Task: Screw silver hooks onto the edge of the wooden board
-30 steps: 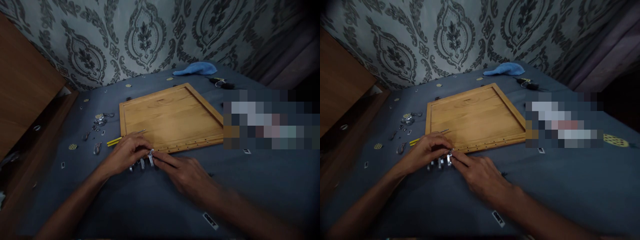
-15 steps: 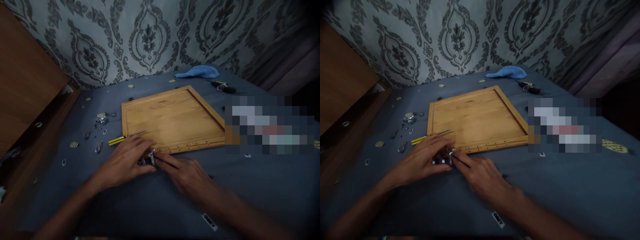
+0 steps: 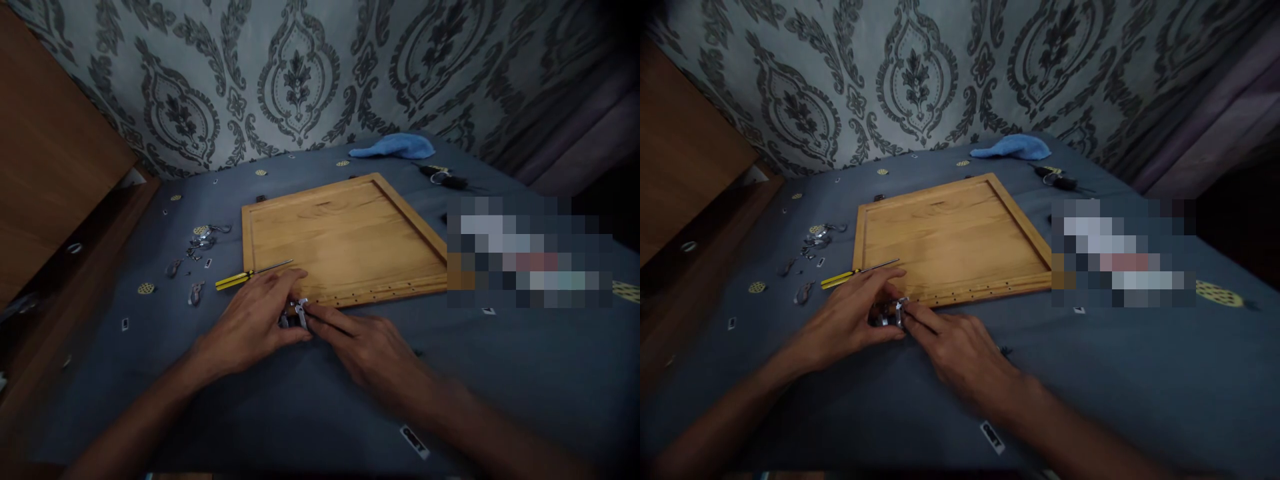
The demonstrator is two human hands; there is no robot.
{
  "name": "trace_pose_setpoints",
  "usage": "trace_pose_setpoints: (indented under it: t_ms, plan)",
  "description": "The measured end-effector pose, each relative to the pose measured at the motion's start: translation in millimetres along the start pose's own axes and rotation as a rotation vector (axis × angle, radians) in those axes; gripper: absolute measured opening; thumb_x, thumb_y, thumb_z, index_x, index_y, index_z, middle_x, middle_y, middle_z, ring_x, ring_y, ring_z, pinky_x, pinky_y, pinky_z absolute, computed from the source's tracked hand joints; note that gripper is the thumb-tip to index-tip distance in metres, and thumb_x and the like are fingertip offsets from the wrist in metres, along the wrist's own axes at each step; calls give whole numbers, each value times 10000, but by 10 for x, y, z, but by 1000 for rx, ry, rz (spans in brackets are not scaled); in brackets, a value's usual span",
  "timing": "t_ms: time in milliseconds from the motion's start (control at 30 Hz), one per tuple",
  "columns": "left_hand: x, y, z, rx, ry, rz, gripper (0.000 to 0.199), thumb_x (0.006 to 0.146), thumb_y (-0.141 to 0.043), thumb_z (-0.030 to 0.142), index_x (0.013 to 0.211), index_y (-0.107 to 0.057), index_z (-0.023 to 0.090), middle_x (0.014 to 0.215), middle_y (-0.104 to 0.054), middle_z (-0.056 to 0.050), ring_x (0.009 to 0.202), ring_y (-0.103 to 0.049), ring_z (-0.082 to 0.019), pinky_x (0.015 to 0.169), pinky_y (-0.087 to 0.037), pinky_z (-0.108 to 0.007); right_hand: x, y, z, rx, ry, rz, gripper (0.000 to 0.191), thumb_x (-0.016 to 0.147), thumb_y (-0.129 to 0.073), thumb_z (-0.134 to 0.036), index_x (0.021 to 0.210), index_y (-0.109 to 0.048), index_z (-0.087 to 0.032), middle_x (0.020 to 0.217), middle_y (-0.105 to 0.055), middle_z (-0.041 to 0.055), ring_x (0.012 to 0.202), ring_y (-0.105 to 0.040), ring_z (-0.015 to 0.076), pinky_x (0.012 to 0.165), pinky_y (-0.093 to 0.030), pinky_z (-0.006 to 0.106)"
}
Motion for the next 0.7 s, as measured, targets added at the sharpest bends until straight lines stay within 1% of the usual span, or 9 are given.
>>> trace_pose_setpoints:
  t_ms: [100, 200, 300, 400, 500, 600, 700]
  plan:
    - [9, 4, 6, -16, -1, -10, 740, 795, -882, 302, 1408, -470, 259, 1359, -669, -115, 1331, -611, -320, 1094, -509, -486, 3, 2, 0, -8, 0, 2, 501, 909, -499, 44, 1319, -694, -166, 1351, -727, 114, 865, -798, 213, 709, -666, 307]
    - [12, 13, 19, -12, 6, -23, 735, 794, -883, 290, 1401, -471, 258, 1329, -686, -111, 1327, -614, -324, 1091, -509, -501, 14, 13, -7, -2, -9, -15, 488, 931, -462, 37, 1316, -693, -153, 1357, -721, 124, 856, -796, 218, 719, -673, 330]
    - [8, 18, 29, -5, 5, -18, 748, 782, -897, 283, 1394, -467, 253, 1339, -680, -116, 1335, -610, -322, 1103, -501, -490, 20, 21, -17, 20, -3, -19, 491, 932, -468, 39, 1325, -688, -156, 1363, -717, 132, 887, -797, 224, 752, -679, 344]
    - [5, 14, 27, 2, 1, -10, 778, 768, -910, 281, 1399, -455, 257, 1356, -671, -109, 1348, -601, -316, 1109, -498, -472, 19, 20, -15, 27, -6, 11, 505, 925, -477, 37, 1330, -690, -175, 1347, -728, 122, 908, -798, 219, 780, -677, 335]
    - [8, 8, 22, 2, -1, -14, 778, 774, -905, 280, 1402, -445, 264, 1362, -668, -102, 1345, -604, -315, 1101, -502, -476, 22, 16, -5, 33, -21, 34, 520, 920, -451, 26, 1343, -681, -170, 1355, -721, 130, 939, -796, 224, 788, -678, 338]
    - [12, 8, 23, 2, -10, 0, 779, 772, -906, 267, 1399, -445, 268, 1372, -663, -105, 1346, -605, -320, 1100, -502, -483, 41, 26, -8, 45, -38, 7, 538, 909, -446, 15, 1367, -661, -170, 1405, -690, 136, 1017, -783, 237, 822, -677, 354]
    - [13, 8, 29, 4, -14, 5, 786, 760, -914, 257, 1395, -451, 262, 1388, -657, -112, 1354, -601, -319, 1103, -505, -478, 66, 41, -22, 29, -59, -52, 508, 914, -443, 9, 1334, -670, -166, 1425, -676, 133, 1020, -782, 231, 835, -671, 350]
Point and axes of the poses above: each hand's wrist, its own x-axis towards the middle knuckle, its own y-axis out of the back of the hand, z = x × y, the point moved 3 cm from there along x, towards the middle knuckle
